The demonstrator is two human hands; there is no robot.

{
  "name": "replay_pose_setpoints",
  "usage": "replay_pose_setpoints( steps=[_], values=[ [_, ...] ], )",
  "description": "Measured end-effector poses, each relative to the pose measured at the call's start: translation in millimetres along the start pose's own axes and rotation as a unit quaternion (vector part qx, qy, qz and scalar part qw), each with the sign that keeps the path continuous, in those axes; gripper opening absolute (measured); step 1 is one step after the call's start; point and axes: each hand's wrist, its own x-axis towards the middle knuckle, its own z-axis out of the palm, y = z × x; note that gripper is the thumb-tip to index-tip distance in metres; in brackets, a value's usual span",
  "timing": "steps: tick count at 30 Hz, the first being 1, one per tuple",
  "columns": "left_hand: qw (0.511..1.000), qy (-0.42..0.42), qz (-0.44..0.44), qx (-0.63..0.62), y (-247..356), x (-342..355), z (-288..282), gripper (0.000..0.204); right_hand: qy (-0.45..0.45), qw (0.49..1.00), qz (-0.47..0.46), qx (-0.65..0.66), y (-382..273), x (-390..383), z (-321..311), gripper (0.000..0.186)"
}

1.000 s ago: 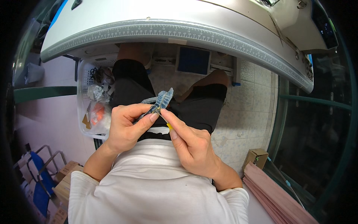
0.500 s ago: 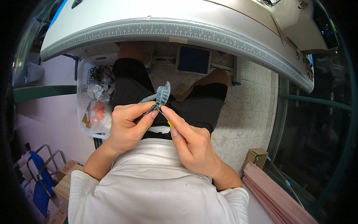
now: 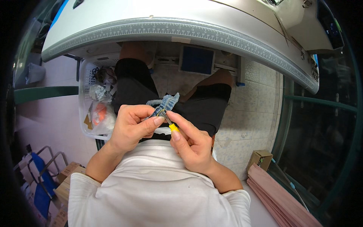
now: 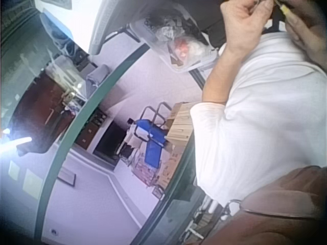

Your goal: The person is using a seam ripper to remove stitches from a blue denim strap by hand.

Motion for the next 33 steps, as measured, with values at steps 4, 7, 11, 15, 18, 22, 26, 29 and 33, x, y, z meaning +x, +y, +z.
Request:
replay_pose_setpoints(
  steps=[4,7,11,15,18,22,26,29,33],
  values=[
    [0.987,-0.008,0.069,0.147,-6.5,-5.5,12.9,0.013,0.061,0.951,-0.181,-0.243,2.1,11.1,-4.3,0.042],
    [0.994,0.016,0.043,0.101,-22.3,-8.3,17.6,0.011,0.146,0.968,-0.171,-0.113,-8.8,12.8,-12.3,0.041],
    [0.997,0.040,0.027,0.066,-8.8,-3.7,1.3,0.018,0.030,0.993,-0.067,-0.097,-33.0,8.4,-27.7,0.043],
    [0.991,0.042,0.067,0.105,-2.6,-2.0,3.5,0.018,-0.052,0.964,-0.079,-0.247,-31.9,5.2,-18.1,0.047],
    [0.987,0.055,0.085,0.123,-0.9,-2.2,7.1,0.019,-0.050,0.959,-0.078,-0.269,-27.9,7.2,-13.4,0.049],
    [0.985,0.052,0.092,0.135,1.0,-2.1,8.3,0.018,-0.040,0.958,-0.089,-0.268,-25.2,8.0,-12.6,0.050],
    [0.983,0.054,0.101,0.142,1.9,-2.1,7.8,0.018,-0.047,0.955,-0.083,-0.280,-25.2,9.0,-13.4,0.051],
    [0.987,0.048,0.092,0.121,0.1,-1.9,7.1,0.018,-0.048,0.954,-0.094,-0.280,-24.5,9.8,-13.3,0.052],
    [0.983,0.052,0.105,0.139,-1.6,-0.5,6.6,0.018,-0.051,0.956,-0.078,-0.277,-25.6,10.1,-13.8,0.052]
  ],
)
